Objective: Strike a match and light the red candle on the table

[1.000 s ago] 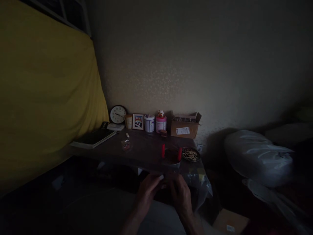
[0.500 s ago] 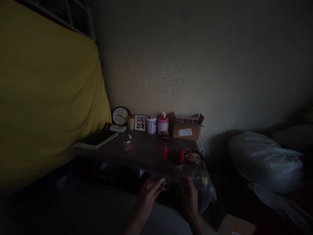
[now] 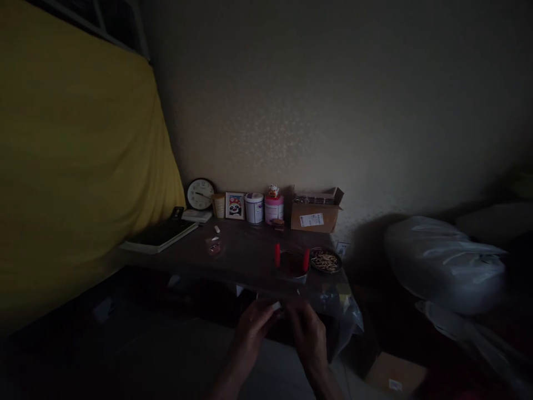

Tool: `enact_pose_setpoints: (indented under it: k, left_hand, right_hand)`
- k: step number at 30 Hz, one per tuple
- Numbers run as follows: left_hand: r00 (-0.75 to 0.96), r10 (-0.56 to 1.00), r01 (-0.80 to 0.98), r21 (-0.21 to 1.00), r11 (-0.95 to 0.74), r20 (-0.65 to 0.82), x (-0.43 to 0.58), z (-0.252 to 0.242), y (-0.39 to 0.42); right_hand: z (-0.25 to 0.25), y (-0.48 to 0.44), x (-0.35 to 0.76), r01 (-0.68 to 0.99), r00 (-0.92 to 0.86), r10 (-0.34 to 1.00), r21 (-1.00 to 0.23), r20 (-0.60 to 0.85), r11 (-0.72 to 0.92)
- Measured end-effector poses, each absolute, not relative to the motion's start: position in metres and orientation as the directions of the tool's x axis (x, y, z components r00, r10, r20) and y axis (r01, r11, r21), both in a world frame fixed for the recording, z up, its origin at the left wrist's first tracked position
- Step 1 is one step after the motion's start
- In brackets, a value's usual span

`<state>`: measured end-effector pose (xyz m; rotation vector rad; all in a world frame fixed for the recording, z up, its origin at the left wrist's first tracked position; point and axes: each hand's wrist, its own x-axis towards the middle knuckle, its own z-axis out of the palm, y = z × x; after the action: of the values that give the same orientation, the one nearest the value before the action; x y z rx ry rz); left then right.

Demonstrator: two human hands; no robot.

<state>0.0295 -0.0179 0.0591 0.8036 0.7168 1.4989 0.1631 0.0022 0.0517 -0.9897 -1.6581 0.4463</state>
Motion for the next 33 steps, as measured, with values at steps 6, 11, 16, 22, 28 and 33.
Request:
enact_pose_setpoints:
  k: [6, 11, 16, 22, 28, 33]
  left_hand:
    - [-0.018, 0.994, -0.564, 0.82, -0.097, 0.105, 0.028, 0.059, -0.021]
    - [-0.003, 0.991, -0.576, 0.81, -0.108, 0.13, 0.026, 0.06, -0.023]
    - [-0.018, 0.993, -0.572, 0.813, -0.106, 0.117, 0.025, 0.054, -0.019]
    - [-0.021, 0.992, -0.551, 0.826, -0.115, 0.125, 0.026, 0.054, -0.019]
    - [-0.029, 0.996, -0.558, 0.826, -0.084, 0.082, 0.029, 0.061, -0.022]
    - [-0.028, 0.999, -0.572, 0.819, -0.038, 0.026, 0.031, 0.065, -0.024]
  right_hand:
    - [0.049, 0.003, 0.164, 0.414, -0.091, 0.765, -0.674, 0.638, 0.612]
    - [0.048, 0.004, 0.164, 0.412, -0.113, 0.737, -0.644, 0.666, 0.645]
    - [0.047, 0.003, 0.165, 0.405, -0.113, 0.72, -0.63, 0.685, 0.663]
    - [0.046, 0.005, 0.166, 0.451, -0.149, 0.687, -0.569, 0.711, 0.687]
    - [0.052, 0.002, 0.166, 0.469, -0.118, 0.627, -0.514, 0.77, 0.718]
    - [0.051, 0.003, 0.166, 0.47, -0.123, 0.566, -0.454, 0.816, 0.757]
